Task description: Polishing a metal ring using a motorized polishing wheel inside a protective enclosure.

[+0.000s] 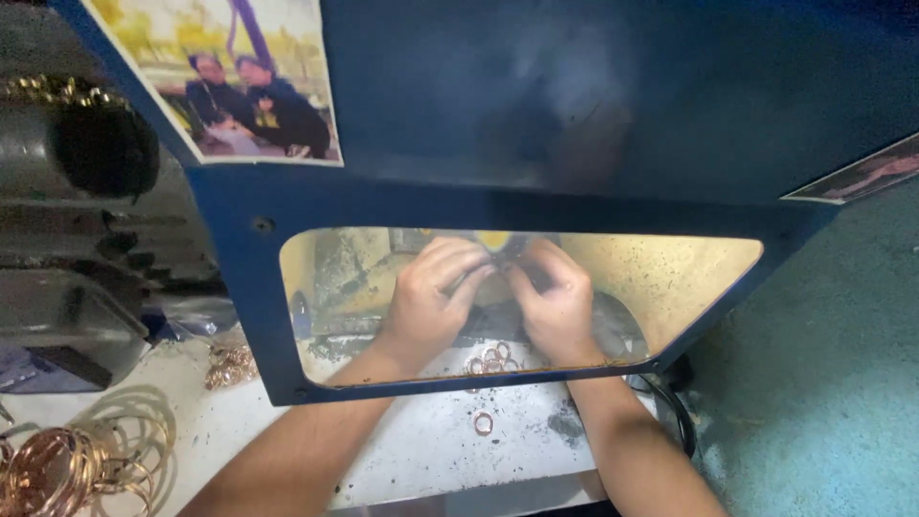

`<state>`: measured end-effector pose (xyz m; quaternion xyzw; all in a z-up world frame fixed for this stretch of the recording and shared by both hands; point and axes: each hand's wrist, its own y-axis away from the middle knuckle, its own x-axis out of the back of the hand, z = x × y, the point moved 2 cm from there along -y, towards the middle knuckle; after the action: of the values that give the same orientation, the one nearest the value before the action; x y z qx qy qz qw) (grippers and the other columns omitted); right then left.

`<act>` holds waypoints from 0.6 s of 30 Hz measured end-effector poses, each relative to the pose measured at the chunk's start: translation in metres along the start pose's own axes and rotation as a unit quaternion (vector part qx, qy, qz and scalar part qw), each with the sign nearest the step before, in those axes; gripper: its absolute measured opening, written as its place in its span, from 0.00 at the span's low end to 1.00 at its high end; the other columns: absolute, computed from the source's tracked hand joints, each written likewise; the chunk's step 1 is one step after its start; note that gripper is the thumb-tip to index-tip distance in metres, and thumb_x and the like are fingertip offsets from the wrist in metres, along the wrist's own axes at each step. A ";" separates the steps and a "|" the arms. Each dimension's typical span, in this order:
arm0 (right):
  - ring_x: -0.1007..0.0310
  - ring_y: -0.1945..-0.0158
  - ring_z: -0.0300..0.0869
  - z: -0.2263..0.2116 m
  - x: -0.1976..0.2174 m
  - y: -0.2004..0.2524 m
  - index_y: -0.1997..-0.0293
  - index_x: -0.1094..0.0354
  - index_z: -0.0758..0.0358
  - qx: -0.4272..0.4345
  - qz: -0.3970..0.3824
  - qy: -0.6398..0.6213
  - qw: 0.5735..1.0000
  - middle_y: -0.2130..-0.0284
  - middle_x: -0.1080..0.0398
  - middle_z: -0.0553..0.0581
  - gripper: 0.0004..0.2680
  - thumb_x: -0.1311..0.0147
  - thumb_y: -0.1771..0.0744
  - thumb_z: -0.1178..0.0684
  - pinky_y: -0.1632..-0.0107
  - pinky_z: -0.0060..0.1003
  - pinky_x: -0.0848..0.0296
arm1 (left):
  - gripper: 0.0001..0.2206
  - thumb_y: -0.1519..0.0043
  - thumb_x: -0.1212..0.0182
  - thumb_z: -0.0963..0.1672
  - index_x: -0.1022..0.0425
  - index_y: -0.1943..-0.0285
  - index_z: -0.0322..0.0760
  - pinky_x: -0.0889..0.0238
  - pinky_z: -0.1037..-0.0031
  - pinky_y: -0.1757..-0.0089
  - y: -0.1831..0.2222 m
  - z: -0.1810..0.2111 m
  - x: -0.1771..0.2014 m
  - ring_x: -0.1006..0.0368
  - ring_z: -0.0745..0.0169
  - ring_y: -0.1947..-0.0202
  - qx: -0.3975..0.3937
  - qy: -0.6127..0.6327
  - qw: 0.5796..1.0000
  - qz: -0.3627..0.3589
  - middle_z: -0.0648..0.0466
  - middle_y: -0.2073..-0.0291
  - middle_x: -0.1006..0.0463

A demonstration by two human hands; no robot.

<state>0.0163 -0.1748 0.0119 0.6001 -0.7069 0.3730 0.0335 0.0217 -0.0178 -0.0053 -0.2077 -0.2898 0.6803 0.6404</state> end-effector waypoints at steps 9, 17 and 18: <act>0.23 0.65 0.44 0.012 -0.008 0.001 0.70 0.27 0.65 -0.028 -0.007 -0.032 0.999 0.75 0.27 0.58 0.04 0.39 0.35 0.60 0.59 0.39 0.25 | 0.03 0.42 0.31 0.37 0.17 0.62 0.34 0.25 0.64 0.59 0.002 -0.012 -0.002 0.19 0.47 0.62 0.011 0.005 1.000 0.014 0.49 0.68 0.16; 0.24 0.66 0.42 0.015 0.001 0.007 0.69 0.26 0.65 -0.030 -0.001 -0.058 0.998 0.73 0.26 0.60 0.03 0.38 0.36 0.60 0.60 0.39 0.26 | 0.03 0.42 0.31 0.38 0.17 0.62 0.37 0.26 0.66 0.57 -0.002 -0.003 0.003 0.19 0.50 0.61 0.017 0.035 0.999 0.001 0.52 0.67 0.16; 0.23 0.67 0.44 0.016 0.003 0.008 0.68 0.25 0.66 -0.029 -0.011 -0.057 0.998 0.73 0.25 0.61 0.03 0.37 0.36 0.59 0.59 0.42 0.25 | 0.03 0.43 0.30 0.38 0.16 0.63 0.39 0.26 0.68 0.56 -0.004 0.001 0.006 0.18 0.53 0.61 0.030 0.054 0.998 -0.013 0.54 0.67 0.15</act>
<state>0.0146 -0.1863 -0.0024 0.6271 -0.7113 0.3172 0.0145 0.0233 -0.0123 -0.0016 -0.2209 -0.2364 0.6681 0.6700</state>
